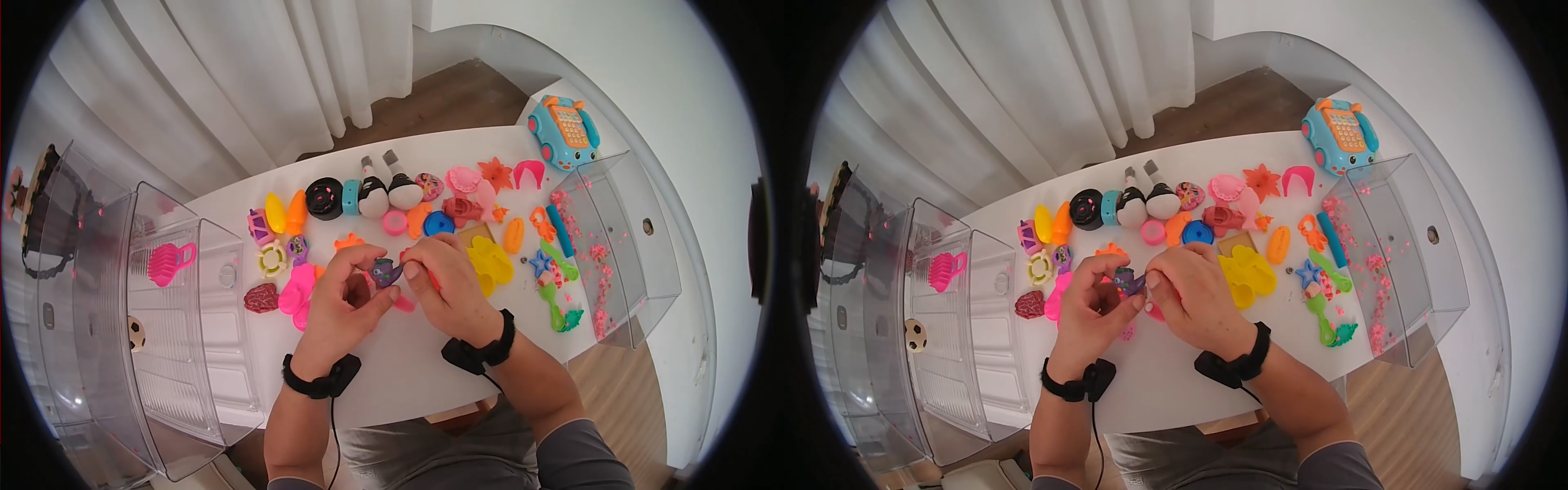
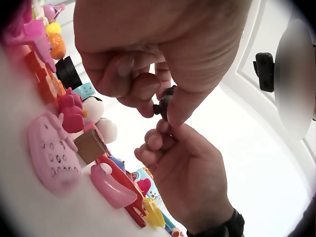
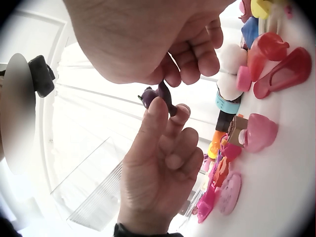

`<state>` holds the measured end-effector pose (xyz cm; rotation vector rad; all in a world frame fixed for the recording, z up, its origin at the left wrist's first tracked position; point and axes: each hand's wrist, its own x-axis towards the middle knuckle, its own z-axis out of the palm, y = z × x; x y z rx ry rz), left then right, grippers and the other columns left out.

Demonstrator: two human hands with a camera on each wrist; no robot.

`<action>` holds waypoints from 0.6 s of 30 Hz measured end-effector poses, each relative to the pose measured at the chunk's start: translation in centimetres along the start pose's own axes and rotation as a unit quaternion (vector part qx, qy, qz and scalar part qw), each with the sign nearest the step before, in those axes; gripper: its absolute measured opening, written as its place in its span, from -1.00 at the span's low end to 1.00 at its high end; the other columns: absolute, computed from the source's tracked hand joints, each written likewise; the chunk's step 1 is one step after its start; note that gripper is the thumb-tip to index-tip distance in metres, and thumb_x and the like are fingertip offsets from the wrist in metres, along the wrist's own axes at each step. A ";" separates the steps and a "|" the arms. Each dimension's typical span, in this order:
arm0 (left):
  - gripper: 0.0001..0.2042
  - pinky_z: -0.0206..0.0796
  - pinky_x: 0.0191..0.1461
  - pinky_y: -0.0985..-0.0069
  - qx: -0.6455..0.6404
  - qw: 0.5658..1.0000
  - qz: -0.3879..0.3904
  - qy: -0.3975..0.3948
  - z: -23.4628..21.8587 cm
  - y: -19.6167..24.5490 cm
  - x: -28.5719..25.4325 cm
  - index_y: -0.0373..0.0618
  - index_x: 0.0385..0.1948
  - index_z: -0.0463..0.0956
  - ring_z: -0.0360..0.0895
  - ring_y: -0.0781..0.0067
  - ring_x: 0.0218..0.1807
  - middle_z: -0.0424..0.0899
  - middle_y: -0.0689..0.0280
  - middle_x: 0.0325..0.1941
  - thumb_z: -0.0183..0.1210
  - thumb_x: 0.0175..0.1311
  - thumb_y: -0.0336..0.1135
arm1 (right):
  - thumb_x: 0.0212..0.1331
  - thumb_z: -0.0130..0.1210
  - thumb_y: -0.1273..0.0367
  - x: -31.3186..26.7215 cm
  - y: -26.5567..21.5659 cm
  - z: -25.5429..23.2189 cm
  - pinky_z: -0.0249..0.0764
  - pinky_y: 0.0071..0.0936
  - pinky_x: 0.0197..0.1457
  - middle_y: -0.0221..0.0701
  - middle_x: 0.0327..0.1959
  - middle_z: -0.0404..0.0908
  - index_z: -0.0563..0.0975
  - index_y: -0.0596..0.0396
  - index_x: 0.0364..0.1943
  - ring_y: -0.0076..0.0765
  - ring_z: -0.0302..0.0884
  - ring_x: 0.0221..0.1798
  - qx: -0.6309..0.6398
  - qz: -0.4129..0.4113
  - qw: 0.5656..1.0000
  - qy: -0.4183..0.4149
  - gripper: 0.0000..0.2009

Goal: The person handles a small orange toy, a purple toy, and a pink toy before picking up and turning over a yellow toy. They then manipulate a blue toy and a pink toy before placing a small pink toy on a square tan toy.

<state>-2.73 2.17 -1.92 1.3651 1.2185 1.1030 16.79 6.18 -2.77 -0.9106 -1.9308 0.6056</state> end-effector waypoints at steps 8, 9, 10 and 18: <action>-0.39 0.14 -0.42 0.76 -0.006 1.000 -0.016 0.008 0.2 0.7 0.1 -0.10 0.30 0.46 0.31 0.85 -0.46 0.49 0.52 -0.14 0.45 0.16 -0.59 | 0.46 0.08 0.37 -0.2 0.5 0.2 0.34 -0.16 0.17 -0.35 -0.36 0.54 0.50 0.05 -0.23 -0.06 0.51 -0.24 0.011 0.006 1.000 0.003 -0.91; -0.38 0.16 -0.42 0.75 -0.012 1.000 -0.022 -0.003 0.1 0.9 0.1 -0.11 0.31 0.44 0.33 0.84 -0.45 0.48 0.51 -0.12 0.43 0.16 -0.60 | 0.47 0.07 0.36 -0.2 0.6 0.3 0.35 -0.15 0.16 -0.35 -0.36 0.54 0.49 0.05 -0.23 -0.05 0.50 -0.25 0.012 0.006 1.000 0.014 -0.90; -0.36 0.17 -0.42 0.75 -0.018 0.999 -0.028 -0.015 0.1 1.0 0.0 -0.12 0.32 0.42 0.35 0.84 -0.44 0.48 0.50 -0.11 0.41 0.15 -0.61 | 0.47 0.06 0.36 -0.2 0.7 0.3 0.35 -0.15 0.15 -0.34 -0.36 0.53 0.49 0.06 -0.22 -0.04 0.49 -0.25 0.013 0.007 1.000 0.026 -0.89; -0.52 0.34 -0.26 0.73 -0.085 0.993 -0.063 -0.051 0.0 0.1 0.1 -0.18 0.29 0.39 0.49 0.77 -0.30 0.64 0.36 -0.08 0.34 0.38 -0.45 | 0.45 0.08 0.38 -0.3 0.4 0.4 0.36 -0.13 0.13 -0.31 -0.31 0.56 0.51 0.05 -0.19 0.01 0.48 -0.17 0.013 0.037 0.999 0.023 -0.92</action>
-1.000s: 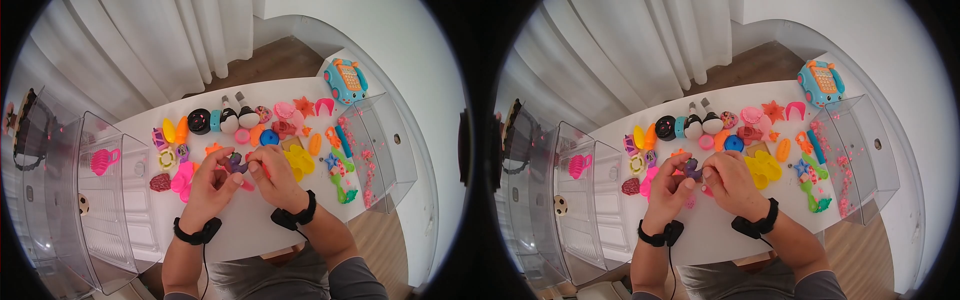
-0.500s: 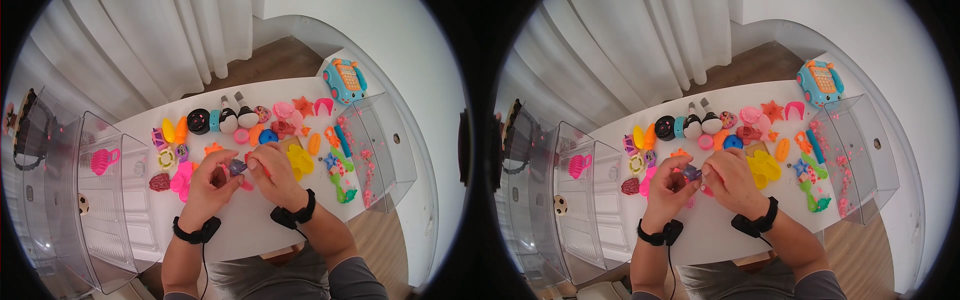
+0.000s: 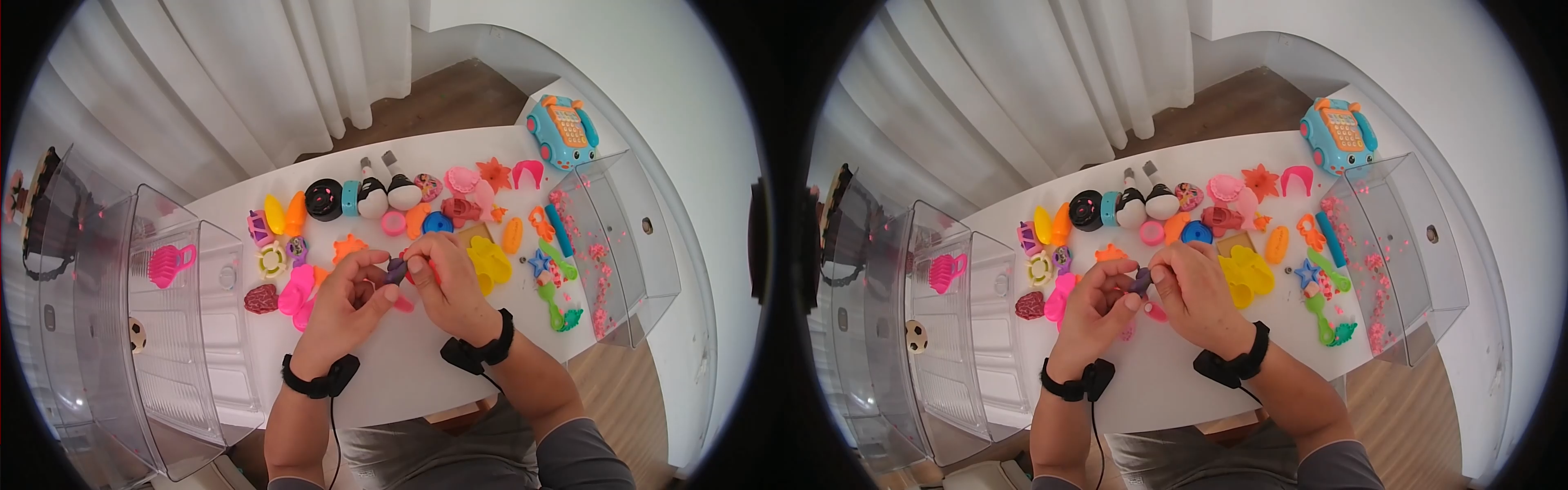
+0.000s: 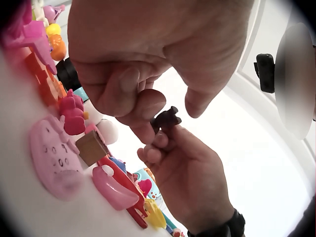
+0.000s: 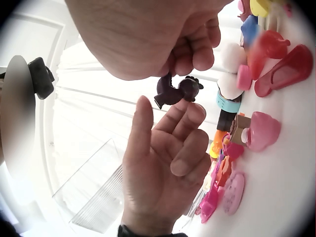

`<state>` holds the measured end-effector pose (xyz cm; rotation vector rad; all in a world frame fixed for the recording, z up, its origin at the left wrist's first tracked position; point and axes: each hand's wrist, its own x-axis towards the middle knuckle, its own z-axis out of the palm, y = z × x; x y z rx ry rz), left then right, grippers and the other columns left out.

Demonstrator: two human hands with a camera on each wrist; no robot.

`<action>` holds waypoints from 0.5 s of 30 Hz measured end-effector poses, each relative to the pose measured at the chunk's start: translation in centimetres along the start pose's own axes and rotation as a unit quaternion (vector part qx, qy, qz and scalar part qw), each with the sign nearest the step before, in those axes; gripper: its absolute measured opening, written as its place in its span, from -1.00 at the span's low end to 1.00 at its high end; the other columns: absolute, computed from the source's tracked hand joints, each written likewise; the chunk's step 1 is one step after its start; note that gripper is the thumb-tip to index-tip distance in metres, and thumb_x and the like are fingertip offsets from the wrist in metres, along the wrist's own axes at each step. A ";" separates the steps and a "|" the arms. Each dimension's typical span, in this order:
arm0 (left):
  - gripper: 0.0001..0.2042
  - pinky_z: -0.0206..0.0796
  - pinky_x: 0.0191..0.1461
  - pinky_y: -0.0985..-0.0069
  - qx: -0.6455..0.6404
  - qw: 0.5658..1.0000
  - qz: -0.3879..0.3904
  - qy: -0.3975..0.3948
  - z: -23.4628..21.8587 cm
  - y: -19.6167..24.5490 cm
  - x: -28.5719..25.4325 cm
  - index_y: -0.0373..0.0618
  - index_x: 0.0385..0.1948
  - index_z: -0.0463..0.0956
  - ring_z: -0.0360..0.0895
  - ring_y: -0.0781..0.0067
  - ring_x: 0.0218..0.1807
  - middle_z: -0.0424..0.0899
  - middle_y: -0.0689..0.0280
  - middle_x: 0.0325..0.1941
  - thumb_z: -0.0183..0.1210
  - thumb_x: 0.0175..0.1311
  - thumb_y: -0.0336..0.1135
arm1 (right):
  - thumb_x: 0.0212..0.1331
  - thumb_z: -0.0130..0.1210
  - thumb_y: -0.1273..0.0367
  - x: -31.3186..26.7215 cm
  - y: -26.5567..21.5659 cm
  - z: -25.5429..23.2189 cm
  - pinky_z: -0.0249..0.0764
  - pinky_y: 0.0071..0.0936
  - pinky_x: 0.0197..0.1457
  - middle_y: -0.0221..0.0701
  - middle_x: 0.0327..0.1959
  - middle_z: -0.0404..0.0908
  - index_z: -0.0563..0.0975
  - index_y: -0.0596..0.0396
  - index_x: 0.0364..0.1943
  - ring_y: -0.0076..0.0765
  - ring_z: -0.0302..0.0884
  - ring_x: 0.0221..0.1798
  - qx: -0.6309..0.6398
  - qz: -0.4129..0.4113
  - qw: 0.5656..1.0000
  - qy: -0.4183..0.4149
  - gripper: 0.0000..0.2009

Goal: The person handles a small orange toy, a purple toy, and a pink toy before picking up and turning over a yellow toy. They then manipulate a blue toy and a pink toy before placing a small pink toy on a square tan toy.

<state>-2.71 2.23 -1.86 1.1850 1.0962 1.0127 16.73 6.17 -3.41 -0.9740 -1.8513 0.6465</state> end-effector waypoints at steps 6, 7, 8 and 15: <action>-0.62 0.32 -0.31 0.74 -0.009 1.000 0.010 0.006 0.1 0.2 0.0 -0.20 0.22 0.41 0.51 0.78 -0.31 0.67 0.34 -0.13 0.29 0.47 -0.39 | 0.44 0.10 0.40 -0.1 -0.2 0.1 0.40 -0.12 0.09 -0.28 -0.24 0.60 0.53 0.07 -0.15 0.05 0.49 -0.10 0.010 0.006 1.000 -0.002 -0.94; -0.64 0.33 -0.31 0.74 -0.024 1.000 0.011 0.017 0.3 0.3 -0.1 -0.21 0.20 0.41 0.52 0.77 -0.31 0.67 0.35 -0.14 0.30 0.48 -0.36 | 0.43 0.10 0.42 -0.1 -0.3 0.0 0.41 -0.12 0.09 -0.28 -0.23 0.61 0.54 0.08 -0.14 0.06 0.50 -0.09 0.015 0.006 1.000 -0.002 -0.94; -0.64 0.33 -0.31 0.74 -0.024 0.999 0.011 0.017 0.3 0.3 -0.1 -0.21 0.20 0.41 0.52 0.77 -0.31 0.67 0.35 -0.14 0.30 0.48 -0.36 | 0.43 0.10 0.42 -0.1 -0.4 0.1 0.41 -0.12 0.09 -0.28 -0.23 0.61 0.54 0.08 -0.14 0.06 0.50 -0.09 0.015 0.006 1.000 -0.003 -0.94; -0.66 0.37 -0.24 0.68 0.016 1.000 -0.019 -0.016 -0.3 0.0 0.1 -0.22 0.17 0.42 0.52 0.74 -0.26 0.66 0.38 -0.23 0.26 0.52 -0.27 | 0.40 0.12 0.48 -0.2 -0.7 -0.1 0.47 -0.15 0.03 -0.25 -0.15 0.63 0.55 0.11 -0.09 0.04 0.54 -0.08 0.067 0.041 0.997 -0.009 -0.92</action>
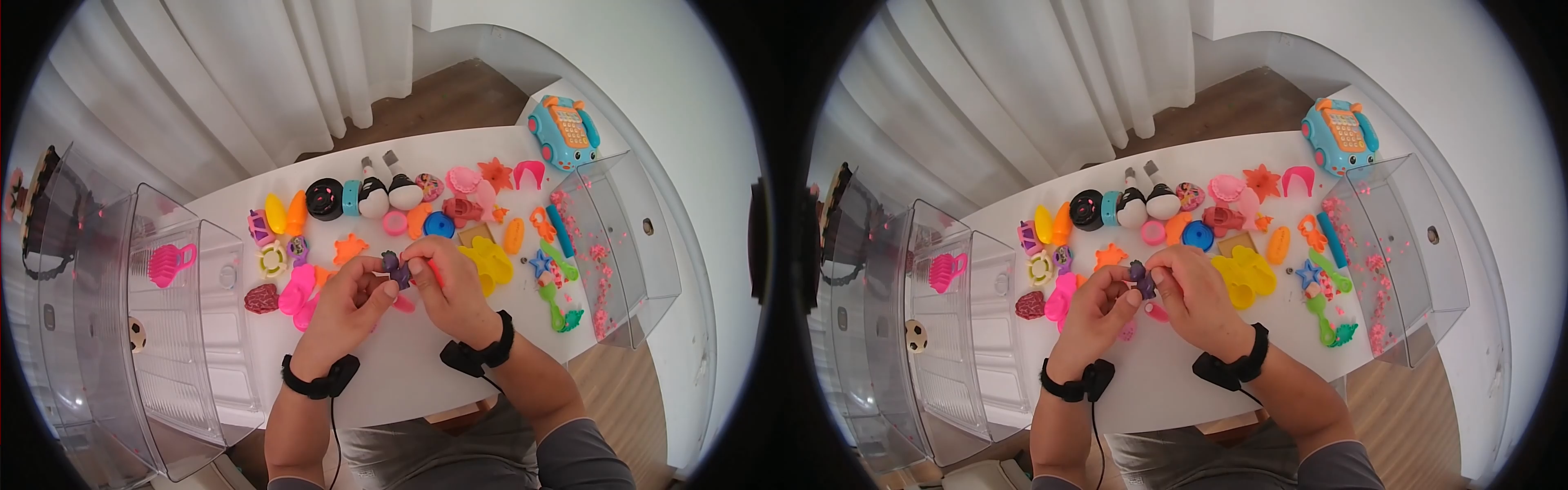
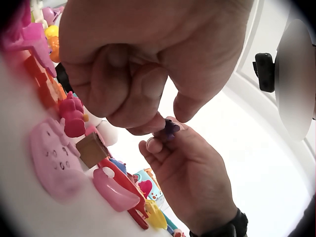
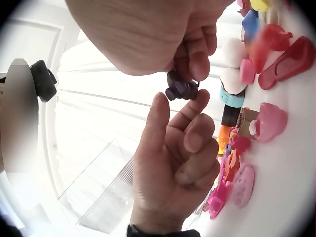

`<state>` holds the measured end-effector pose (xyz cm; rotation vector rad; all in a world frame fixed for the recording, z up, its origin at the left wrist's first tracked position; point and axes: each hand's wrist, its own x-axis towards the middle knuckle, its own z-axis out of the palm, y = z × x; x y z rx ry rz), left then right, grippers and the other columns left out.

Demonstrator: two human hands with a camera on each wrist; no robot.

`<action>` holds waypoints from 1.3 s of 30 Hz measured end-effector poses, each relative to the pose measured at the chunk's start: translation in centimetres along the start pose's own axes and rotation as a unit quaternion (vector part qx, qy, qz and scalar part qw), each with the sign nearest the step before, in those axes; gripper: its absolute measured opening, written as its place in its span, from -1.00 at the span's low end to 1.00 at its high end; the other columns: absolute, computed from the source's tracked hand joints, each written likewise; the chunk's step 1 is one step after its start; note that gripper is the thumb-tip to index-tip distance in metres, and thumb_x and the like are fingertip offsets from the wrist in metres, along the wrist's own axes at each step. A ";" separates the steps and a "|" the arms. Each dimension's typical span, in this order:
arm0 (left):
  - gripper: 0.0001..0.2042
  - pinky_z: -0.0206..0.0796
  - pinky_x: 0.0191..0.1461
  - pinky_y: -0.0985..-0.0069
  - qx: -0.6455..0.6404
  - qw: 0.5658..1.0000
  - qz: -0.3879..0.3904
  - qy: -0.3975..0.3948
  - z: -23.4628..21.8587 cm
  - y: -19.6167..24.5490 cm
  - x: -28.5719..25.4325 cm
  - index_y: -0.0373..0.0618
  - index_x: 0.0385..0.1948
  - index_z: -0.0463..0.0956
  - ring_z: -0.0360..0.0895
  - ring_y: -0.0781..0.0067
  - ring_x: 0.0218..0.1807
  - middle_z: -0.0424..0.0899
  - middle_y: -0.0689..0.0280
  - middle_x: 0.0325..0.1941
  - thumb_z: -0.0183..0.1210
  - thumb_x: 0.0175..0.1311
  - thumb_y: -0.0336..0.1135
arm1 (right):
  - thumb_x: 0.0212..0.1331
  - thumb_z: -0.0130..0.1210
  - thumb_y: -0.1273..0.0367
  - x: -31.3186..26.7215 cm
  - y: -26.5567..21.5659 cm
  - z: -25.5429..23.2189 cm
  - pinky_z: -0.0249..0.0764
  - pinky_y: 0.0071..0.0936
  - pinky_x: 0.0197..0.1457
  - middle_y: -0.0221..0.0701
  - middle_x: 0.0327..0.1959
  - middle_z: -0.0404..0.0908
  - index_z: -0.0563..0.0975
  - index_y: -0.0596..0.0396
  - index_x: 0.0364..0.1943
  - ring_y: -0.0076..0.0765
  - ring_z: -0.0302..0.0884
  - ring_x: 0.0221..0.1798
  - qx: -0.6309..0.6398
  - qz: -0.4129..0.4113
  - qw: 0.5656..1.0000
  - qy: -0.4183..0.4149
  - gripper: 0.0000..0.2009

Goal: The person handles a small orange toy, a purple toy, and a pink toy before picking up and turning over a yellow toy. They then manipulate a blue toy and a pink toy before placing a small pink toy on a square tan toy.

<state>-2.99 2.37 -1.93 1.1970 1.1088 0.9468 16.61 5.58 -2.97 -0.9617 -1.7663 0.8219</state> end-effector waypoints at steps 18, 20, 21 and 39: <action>-0.68 0.32 -0.30 0.74 -0.033 0.993 0.085 0.078 0.3 -1.1 0.3 -0.13 0.09 0.40 0.47 0.80 -0.36 0.55 0.46 -0.18 0.31 0.41 -0.50 | 0.43 0.12 0.51 -0.2 0.4 0.2 0.55 -0.32 -0.06 -0.23 -0.13 0.63 0.55 0.16 -0.03 -0.14 0.63 -0.18 -0.034 -0.026 0.999 -0.013 -0.88; -0.63 0.31 -0.31 0.75 -0.025 0.994 0.079 0.076 0.4 -0.8 0.2 -0.13 0.12 0.41 0.45 0.81 -0.38 0.53 0.47 -0.19 0.33 0.37 -0.53 | 0.43 0.12 0.52 -0.1 0.4 0.4 0.54 -0.30 -0.05 -0.22 -0.13 0.63 0.55 0.17 -0.02 -0.12 0.62 -0.18 -0.043 -0.038 0.998 -0.011 -0.87; -0.61 0.30 -0.32 0.75 -0.017 0.993 0.084 0.087 0.6 -0.4 0.1 -0.12 0.14 0.43 0.45 0.82 -0.39 0.52 0.47 -0.18 0.35 0.34 -0.54 | 0.38 0.12 0.53 -0.1 0.3 0.5 0.50 -0.21 0.03 -0.23 -0.17 0.65 0.57 0.13 -0.02 -0.04 0.60 -0.11 -0.043 -0.033 0.999 -0.005 -0.84; -0.71 0.24 -0.37 0.75 0.118 0.984 0.082 0.101 0.5 -0.2 0.1 -0.13 -0.04 0.55 0.37 0.84 -0.41 0.60 0.54 -0.32 0.42 0.27 -0.53 | 0.10 0.26 0.50 0.6 -0.4 -0.2 0.39 -0.17 0.22 -0.34 -0.12 0.69 0.60 0.07 0.09 -0.16 0.62 -0.07 -0.058 -0.103 0.992 -0.047 -0.60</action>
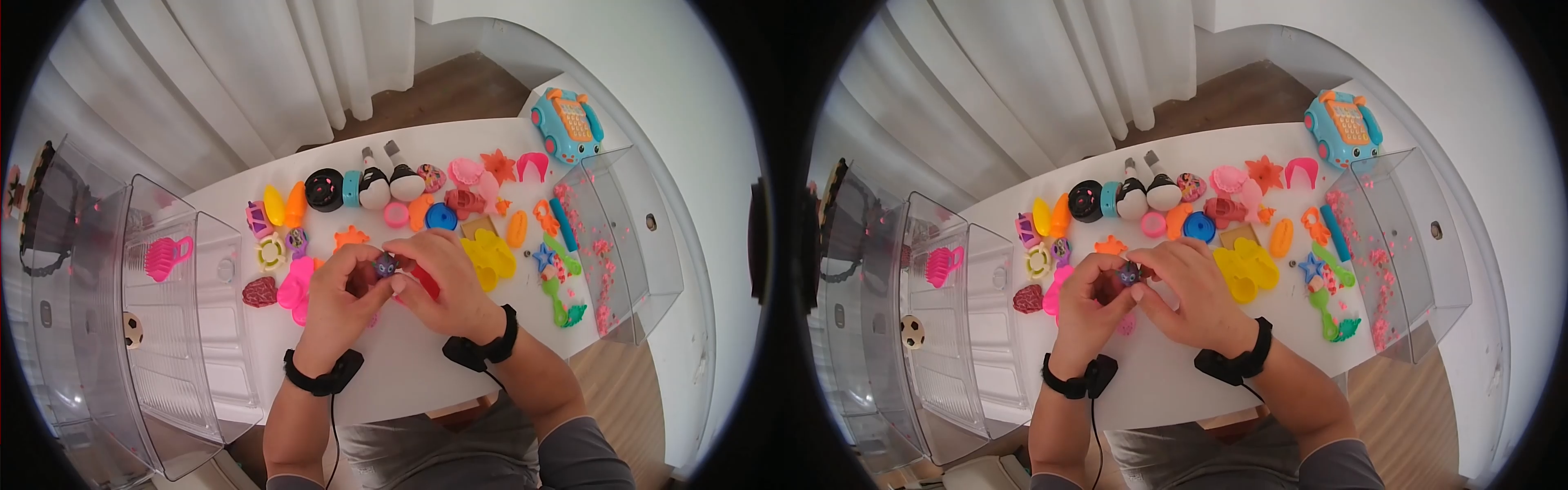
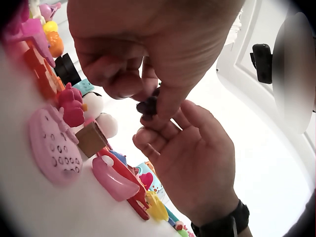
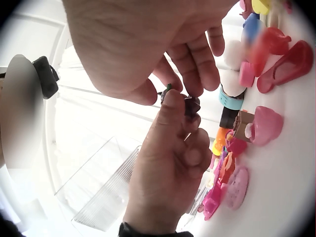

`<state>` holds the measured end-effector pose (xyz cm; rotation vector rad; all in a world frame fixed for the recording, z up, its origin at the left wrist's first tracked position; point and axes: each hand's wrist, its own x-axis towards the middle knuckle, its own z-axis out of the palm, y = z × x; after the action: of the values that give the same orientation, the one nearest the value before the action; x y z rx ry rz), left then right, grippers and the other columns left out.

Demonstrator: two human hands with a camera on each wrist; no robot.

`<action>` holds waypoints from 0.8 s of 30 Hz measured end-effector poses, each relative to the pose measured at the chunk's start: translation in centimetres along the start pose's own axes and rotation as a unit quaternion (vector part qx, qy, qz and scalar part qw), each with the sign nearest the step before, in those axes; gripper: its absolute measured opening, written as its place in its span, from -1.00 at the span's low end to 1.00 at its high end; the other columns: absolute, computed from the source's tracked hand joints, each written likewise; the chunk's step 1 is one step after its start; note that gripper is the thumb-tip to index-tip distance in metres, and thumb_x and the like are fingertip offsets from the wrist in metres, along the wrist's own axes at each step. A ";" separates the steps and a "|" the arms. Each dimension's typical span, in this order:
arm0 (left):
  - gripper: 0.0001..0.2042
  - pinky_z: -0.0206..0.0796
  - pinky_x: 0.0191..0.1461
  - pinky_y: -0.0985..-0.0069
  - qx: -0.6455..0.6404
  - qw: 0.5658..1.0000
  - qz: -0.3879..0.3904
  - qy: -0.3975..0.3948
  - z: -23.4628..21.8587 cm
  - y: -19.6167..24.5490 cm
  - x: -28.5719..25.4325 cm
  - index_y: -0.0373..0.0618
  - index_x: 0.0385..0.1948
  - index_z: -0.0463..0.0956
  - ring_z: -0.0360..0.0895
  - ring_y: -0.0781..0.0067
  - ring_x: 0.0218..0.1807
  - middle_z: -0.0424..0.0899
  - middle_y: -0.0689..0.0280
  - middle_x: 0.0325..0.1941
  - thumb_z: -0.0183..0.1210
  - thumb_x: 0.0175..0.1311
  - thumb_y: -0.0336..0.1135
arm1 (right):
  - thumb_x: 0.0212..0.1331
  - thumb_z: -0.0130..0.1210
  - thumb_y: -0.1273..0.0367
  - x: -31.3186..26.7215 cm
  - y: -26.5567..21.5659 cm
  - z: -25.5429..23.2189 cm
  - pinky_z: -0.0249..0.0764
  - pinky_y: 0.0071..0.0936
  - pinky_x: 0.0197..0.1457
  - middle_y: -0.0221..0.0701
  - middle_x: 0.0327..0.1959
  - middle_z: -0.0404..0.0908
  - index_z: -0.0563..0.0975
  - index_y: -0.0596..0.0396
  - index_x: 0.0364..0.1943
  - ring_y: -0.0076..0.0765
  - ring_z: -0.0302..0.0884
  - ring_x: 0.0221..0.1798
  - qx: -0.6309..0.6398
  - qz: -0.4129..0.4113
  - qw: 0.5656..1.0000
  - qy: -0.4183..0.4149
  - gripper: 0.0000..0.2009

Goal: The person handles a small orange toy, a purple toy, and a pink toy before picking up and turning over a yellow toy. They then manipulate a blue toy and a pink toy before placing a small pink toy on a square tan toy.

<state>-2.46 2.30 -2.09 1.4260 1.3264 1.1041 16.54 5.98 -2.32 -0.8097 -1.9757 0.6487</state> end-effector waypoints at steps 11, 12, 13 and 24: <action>-0.72 0.19 -0.39 0.75 0.078 0.997 -0.004 -0.013 0.2 0.1 0.1 -0.13 -0.03 0.55 0.33 0.86 -0.44 0.53 0.53 -0.33 0.38 0.26 -0.54 | 0.13 0.40 0.33 0.1 1.3 0.5 0.37 -0.15 0.23 -0.38 -0.16 0.66 0.65 0.00 -0.01 -0.15 0.58 -0.01 -0.061 -0.008 0.998 -0.006 -0.67; -0.73 0.22 -0.40 0.72 0.044 0.999 -0.012 0.001 0.3 0.1 0.1 -0.14 -0.01 0.55 0.36 0.82 -0.46 0.54 0.49 -0.34 0.35 0.29 -0.52 | 0.14 0.40 0.33 0.1 1.7 0.5 0.37 -0.15 0.23 -0.37 -0.17 0.65 0.65 0.01 -0.01 -0.14 0.58 -0.02 -0.086 -0.002 0.996 0.013 -0.68; -0.74 0.25 -0.41 0.70 0.010 1.000 -0.020 0.014 0.4 0.1 0.1 -0.15 0.01 0.55 0.38 0.79 -0.48 0.56 0.45 -0.35 0.33 0.32 -0.50 | 0.15 0.39 0.34 0.2 1.8 0.4 0.36 -0.15 0.22 -0.37 -0.18 0.65 0.65 0.02 -0.02 -0.14 0.58 -0.04 -0.112 0.003 0.993 0.031 -0.69; -0.88 0.35 -0.23 0.71 -0.043 0.987 -0.009 0.157 -0.8 -1.3 0.9 -0.18 -0.05 0.60 0.46 0.77 -0.28 0.56 0.49 -0.29 0.16 0.48 -0.46 | 0.14 0.36 0.33 0.9 2.2 1.8 0.30 -0.11 0.24 -0.41 -0.19 0.66 0.65 0.02 -0.08 -0.21 0.60 -0.05 -0.207 -0.023 0.978 0.004 -0.74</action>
<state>-3.47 3.24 -3.13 1.2095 1.4862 1.3992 15.25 7.83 -4.19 -1.0066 -2.1470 0.2050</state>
